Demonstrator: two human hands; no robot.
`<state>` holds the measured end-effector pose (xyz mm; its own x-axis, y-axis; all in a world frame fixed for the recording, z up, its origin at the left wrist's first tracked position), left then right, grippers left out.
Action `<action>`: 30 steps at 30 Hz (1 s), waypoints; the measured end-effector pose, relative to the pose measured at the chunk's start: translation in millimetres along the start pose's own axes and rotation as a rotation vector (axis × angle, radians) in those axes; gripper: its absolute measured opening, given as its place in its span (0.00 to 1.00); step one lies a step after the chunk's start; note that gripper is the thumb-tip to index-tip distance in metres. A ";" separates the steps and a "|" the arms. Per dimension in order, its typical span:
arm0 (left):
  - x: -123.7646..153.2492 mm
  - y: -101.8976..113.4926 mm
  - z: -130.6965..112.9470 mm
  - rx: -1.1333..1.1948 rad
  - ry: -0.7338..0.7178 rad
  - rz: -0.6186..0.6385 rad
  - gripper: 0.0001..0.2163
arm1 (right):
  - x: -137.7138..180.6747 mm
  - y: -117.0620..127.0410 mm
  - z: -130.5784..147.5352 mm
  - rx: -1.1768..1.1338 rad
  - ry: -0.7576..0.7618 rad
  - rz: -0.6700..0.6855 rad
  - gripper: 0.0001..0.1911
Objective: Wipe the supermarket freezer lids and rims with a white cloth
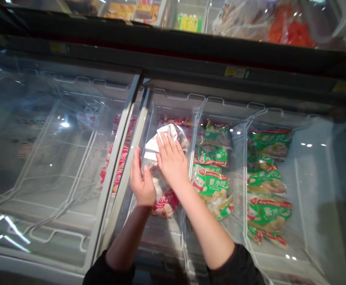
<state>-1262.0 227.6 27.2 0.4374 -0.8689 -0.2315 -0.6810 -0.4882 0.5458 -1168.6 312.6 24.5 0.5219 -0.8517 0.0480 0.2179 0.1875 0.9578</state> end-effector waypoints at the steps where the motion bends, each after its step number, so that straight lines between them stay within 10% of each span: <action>1: 1.3 3.3 3.3 0.016 0.032 -0.017 0.28 | 20.8 -3.1 2.5 -0.002 0.024 0.018 0.32; 8: 6.8 40.9 21.7 -0.211 -0.049 0.183 0.35 | 142.0 4.8 -77.2 0.110 -0.213 0.022 0.37; 13: 11.3 50.6 43.9 -0.294 -0.159 0.259 0.39 | 94.9 19.7 -117.3 0.089 -0.373 -0.033 0.37; 22: 9.5 53.4 45.4 -0.218 -0.107 0.207 0.38 | -70.0 -6.0 -13.7 -0.034 0.006 -0.011 0.35; 30: 9.1 47.1 41.4 -0.217 -0.267 0.221 0.36 | 20.5 -6.9 19.6 -0.054 0.243 0.123 0.36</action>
<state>-1314.5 193.4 17.5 0.1066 -0.9555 -0.2750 -0.5892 -0.2835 0.7566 -1175.6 284.3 24.5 0.7280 -0.6800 0.0870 0.1814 0.3135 0.9321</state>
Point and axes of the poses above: each hand's wrist, its own x-axis away from the middle knuckle, its own y-axis out of the back of the hand, z = x × y, the point moved 7 cm from there along -x, towards the middle knuckle, and after that the axes turned 5 degrees about z, right-handed, at the moved point
